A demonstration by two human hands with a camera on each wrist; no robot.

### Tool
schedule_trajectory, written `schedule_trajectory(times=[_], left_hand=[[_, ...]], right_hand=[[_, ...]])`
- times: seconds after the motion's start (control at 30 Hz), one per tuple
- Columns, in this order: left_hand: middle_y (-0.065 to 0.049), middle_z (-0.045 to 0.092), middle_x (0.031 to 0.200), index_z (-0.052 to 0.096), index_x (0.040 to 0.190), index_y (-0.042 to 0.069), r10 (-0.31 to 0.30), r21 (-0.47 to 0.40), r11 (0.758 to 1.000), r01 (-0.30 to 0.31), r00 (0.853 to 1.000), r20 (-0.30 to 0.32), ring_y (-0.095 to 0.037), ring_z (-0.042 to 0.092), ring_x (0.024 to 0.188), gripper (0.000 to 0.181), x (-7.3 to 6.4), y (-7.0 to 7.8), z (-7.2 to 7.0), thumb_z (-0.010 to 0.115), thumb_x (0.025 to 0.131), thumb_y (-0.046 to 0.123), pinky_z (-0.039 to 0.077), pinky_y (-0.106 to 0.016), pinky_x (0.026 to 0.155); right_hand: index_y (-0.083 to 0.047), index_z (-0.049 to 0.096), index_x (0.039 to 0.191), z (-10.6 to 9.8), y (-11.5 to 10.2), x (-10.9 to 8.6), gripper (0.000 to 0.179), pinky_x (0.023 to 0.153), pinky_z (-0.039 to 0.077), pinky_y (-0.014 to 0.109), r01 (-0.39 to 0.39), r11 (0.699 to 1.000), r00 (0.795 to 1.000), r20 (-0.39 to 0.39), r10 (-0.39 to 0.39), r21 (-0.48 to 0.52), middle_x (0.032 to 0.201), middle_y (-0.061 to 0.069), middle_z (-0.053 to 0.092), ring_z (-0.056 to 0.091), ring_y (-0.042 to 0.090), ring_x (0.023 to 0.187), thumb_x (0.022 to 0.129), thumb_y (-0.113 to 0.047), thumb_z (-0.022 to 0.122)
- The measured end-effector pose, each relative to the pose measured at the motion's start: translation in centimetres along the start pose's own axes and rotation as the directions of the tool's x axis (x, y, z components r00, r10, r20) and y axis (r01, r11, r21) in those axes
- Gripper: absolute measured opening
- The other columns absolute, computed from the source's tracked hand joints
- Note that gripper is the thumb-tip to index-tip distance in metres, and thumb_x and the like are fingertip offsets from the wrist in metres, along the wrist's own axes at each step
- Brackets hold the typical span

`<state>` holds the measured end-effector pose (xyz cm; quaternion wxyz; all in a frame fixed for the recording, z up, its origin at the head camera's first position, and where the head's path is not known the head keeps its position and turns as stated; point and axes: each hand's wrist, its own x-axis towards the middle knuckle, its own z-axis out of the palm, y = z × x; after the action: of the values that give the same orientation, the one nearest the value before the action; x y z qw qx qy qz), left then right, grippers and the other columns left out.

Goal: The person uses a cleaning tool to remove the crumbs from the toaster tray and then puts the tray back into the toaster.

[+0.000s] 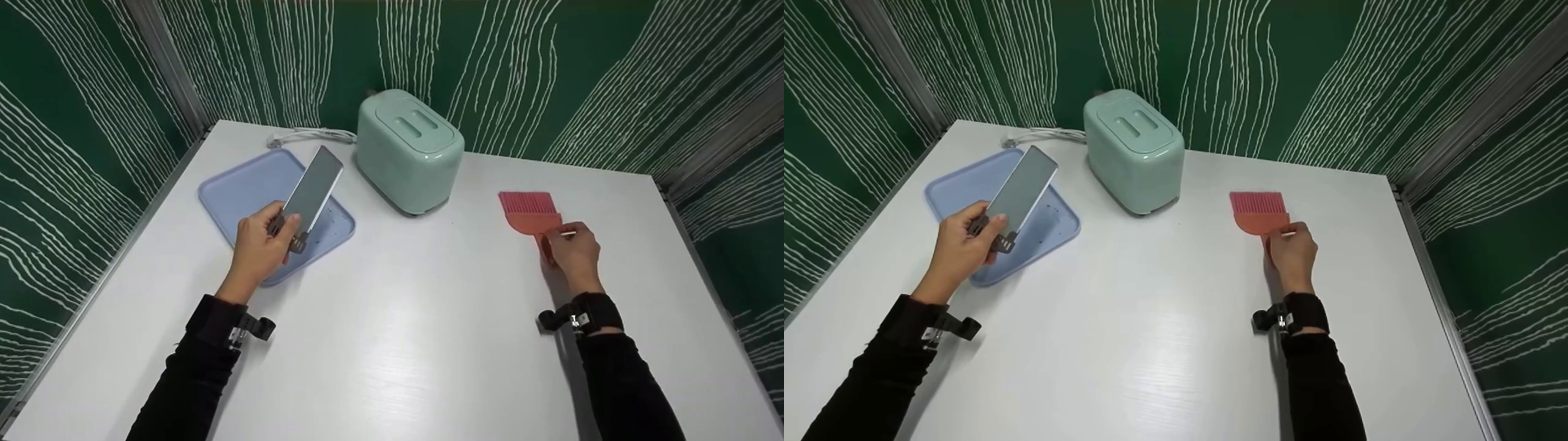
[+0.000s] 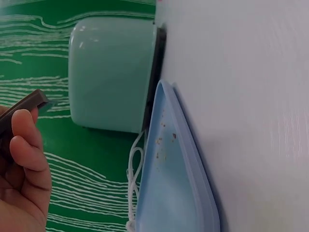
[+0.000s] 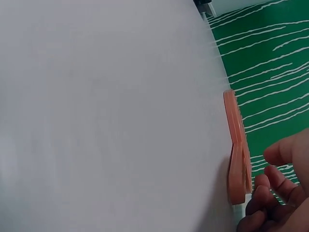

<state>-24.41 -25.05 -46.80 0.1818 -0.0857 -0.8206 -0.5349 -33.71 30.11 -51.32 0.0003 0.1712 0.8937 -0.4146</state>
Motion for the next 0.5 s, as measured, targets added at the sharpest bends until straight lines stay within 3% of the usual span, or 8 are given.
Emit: schedule_trajectory(times=[0.27, 0.43, 0.5], left_hand=[[-0.006, 0.062, 0.063, 0.075, 0.110, 0.006, -0.039, -0.053, 0.998, 0.038, 0.999, -0.022, -0.012, 0.050, 0.036, 0.020, -0.1, 0.1, 0.8, 0.061, 0.110, 0.021, 0.041, -0.024, 0.037], [-0.005, 0.061, 0.069, 0.074, 0.115, 0.008, -0.054, -0.052, 0.997, 0.053, 0.998, -0.026, -0.010, 0.050, 0.049, 0.022, 0.0, 0.3, 1.8, 0.057, 0.112, 0.022, 0.041, -0.023, 0.047], [-0.006, 0.061, 0.072, 0.073, 0.117, 0.007, -0.062, -0.065, 0.996, 0.061, 0.998, -0.017, -0.011, 0.049, 0.054, 0.023, 0.0, 0.4, 2.4, 0.055, 0.112, 0.021, 0.040, -0.024, 0.050]], right_hand=[[0.002, 0.056, 0.135, 0.8, -1.0, -0.9, 0.045, 0.057, 0.052, 0.021, 0.097, 0.994, 0.994, -0.055, -0.094, 0.056, 0.097, 0.004, 0.060, 0.058, 0.002, 0.066, 0.106, -0.032, 0.057], [0.001, 0.058, 0.134, 1.1, -2.5, -1.4, 0.043, 0.059, 0.044, 0.021, 0.164, 0.986, 0.983, -0.094, -0.161, 0.028, 0.094, 0.002, 0.056, 0.053, 0.004, 0.069, 0.106, -0.032, 0.056], [0.000, 0.057, 0.135, 1.0, -3.2, -1.8, 0.044, 0.056, 0.044, 0.022, 0.171, 0.984, 0.983, -0.076, -0.167, 0.048, 0.095, 0.004, 0.055, 0.053, 0.005, 0.067, 0.107, -0.034, 0.055]])
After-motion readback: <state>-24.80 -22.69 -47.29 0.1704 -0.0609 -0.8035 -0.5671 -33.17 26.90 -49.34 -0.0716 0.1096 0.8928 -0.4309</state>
